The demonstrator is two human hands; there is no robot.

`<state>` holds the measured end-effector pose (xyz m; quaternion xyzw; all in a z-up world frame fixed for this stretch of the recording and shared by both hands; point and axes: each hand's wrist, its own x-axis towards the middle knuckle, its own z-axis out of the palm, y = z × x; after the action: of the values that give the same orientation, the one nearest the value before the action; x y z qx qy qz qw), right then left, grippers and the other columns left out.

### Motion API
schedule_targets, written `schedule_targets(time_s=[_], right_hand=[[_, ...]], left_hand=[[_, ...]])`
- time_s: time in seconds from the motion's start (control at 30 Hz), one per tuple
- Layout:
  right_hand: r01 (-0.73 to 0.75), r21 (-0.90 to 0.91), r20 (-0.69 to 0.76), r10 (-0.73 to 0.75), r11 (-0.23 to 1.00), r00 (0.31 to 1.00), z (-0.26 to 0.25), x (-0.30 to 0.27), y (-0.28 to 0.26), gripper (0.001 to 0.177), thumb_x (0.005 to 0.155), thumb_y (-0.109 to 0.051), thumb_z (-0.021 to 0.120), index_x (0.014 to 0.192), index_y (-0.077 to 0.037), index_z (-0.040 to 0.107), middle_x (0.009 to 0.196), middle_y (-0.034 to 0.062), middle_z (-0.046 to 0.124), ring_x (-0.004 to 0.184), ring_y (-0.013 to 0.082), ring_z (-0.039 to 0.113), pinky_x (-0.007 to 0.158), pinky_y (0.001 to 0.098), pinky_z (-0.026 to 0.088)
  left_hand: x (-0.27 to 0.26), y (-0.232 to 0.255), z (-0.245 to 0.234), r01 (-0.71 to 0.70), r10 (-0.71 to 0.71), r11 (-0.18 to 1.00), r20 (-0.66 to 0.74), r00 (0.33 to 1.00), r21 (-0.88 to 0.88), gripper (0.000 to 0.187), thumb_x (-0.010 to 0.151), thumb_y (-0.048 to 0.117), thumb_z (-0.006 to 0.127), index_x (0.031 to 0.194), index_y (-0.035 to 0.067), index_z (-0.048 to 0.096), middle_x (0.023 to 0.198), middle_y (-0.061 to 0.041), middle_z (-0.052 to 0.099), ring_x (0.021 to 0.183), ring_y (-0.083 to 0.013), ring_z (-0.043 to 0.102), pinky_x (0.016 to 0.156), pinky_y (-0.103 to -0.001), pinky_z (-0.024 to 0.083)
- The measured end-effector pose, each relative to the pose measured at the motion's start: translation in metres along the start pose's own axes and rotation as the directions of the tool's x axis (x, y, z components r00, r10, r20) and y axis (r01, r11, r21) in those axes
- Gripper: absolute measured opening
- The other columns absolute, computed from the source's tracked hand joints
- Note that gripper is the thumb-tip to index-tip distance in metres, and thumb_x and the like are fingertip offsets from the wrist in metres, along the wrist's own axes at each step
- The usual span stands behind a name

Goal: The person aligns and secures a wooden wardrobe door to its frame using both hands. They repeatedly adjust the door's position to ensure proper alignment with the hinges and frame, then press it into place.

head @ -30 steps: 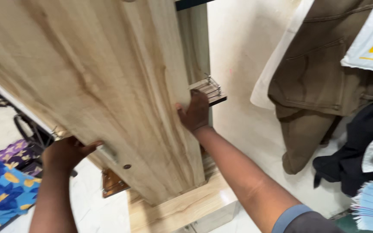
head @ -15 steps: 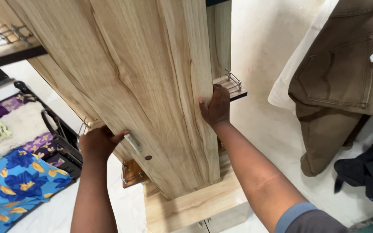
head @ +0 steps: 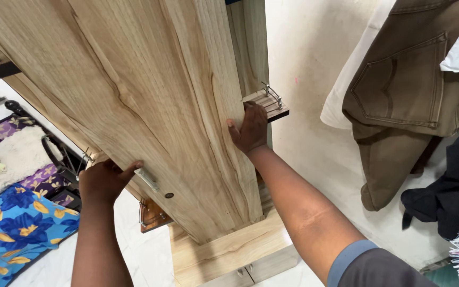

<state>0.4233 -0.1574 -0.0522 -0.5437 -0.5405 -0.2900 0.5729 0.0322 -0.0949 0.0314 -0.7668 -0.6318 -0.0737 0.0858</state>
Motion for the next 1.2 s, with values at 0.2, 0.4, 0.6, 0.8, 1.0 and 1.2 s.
schedule_targets(time_s=[0.2, 0.4, 0.6, 0.8, 1.0, 1.2], right_hand=[[0.009, 0.023, -0.008, -0.009, 1.0, 1.0, -0.001, 0.003, 0.007, 0.056, 0.098, -0.047, 0.059, 0.122, 0.004, 0.053, 0.122, 0.0273, 0.059, 0.116, 0.0462, 0.056, 0.107, 0.0554, 0.041], [0.018, 0.016, 0.004, -0.018, 1.0, 1.0, 0.002, 0.003, 0.022, 0.059, 0.097, -0.045, 0.061, 0.126, 0.006, 0.053, 0.121, 0.0297, 0.058, 0.115, 0.0486, 0.054, 0.105, 0.0563, 0.041], [0.07, 0.041, -0.023, -0.069, 0.997, 0.997, 0.005, 0.005, 0.035, 0.055, 0.096, -0.04, 0.062, 0.127, 0.005, 0.052, 0.123, 0.0282, 0.059, 0.117, 0.0475, 0.055, 0.108, 0.0557, 0.04], [-0.047, -0.033, 0.163, 0.052, 0.998, 0.985, -0.003, 0.009, 0.033, 0.074, 0.096, -0.063, 0.059, 0.123, 0.007, 0.058, 0.113, 0.0258, 0.06, 0.112, 0.0431, 0.056, 0.104, 0.0536, 0.042], [-0.112, -0.063, 0.198, 0.122, 0.992, 0.972, -0.03, 0.057, 0.006, 0.091, 0.089, -0.085, 0.05, 0.091, 0.004, 0.069, 0.107, 0.0229, 0.068, 0.107, 0.0396, 0.063, 0.095, 0.0529, 0.043], [-0.271, -0.135, 0.613, 0.295, 0.953, 0.733, -0.052, 0.084, 0.006, 0.097, 0.079, -0.091, 0.047, 0.087, 0.003, 0.07, 0.083, 0.0224, 0.069, 0.091, 0.0412, 0.069, 0.09, 0.0518, 0.05]], left_hand=[[-0.016, 0.007, 0.003, -0.025, 0.009, 0.995, -0.164, 0.986, -0.094, 0.084, 0.072, 0.092, 0.057, 0.095, 0.015, 0.081, 0.083, -0.001, 0.08, 0.081, -0.0229, 0.077, 0.077, -0.04, 0.058], [-0.034, 0.024, -0.009, 0.007, -0.014, 0.999, -0.2, 0.98, -0.039, 0.079, 0.077, 0.09, 0.062, 0.088, 0.014, 0.082, 0.078, -0.004, 0.078, 0.076, -0.0249, 0.075, 0.073, -0.04, 0.057], [-0.055, 0.036, -0.011, 0.049, -0.08, 0.986, -0.189, 0.979, -0.162, 0.077, 0.073, 0.085, 0.066, 0.092, 0.011, 0.081, 0.08, -0.003, 0.078, 0.075, -0.0257, 0.076, 0.072, -0.04, 0.059], [-0.035, 0.021, -0.02, 0.053, -0.044, 0.985, 0.059, 0.997, -0.166, 0.078, 0.075, 0.08, 0.07, 0.1, 0.007, 0.082, 0.093, -0.01, 0.08, 0.089, -0.03, 0.075, 0.079, -0.04, 0.058], [-0.015, 0.012, -0.022, -0.116, 0.14, 0.974, 0.113, 0.984, -0.197, 0.08, 0.068, 0.069, 0.081, 0.113, 0.003, 0.076, 0.097, -0.01, 0.081, 0.099, -0.0238, 0.075, 0.094, -0.033, 0.054], [-0.017, 0.017, -0.021, 0.064, -0.006, 0.941, 0.172, 0.985, -0.333, 0.074, 0.079, 0.071, 0.07, 0.112, 0.006, 0.08, 0.095, -0.016, 0.082, 0.092, -0.0315, 0.083, 0.085, -0.042, 0.062]])
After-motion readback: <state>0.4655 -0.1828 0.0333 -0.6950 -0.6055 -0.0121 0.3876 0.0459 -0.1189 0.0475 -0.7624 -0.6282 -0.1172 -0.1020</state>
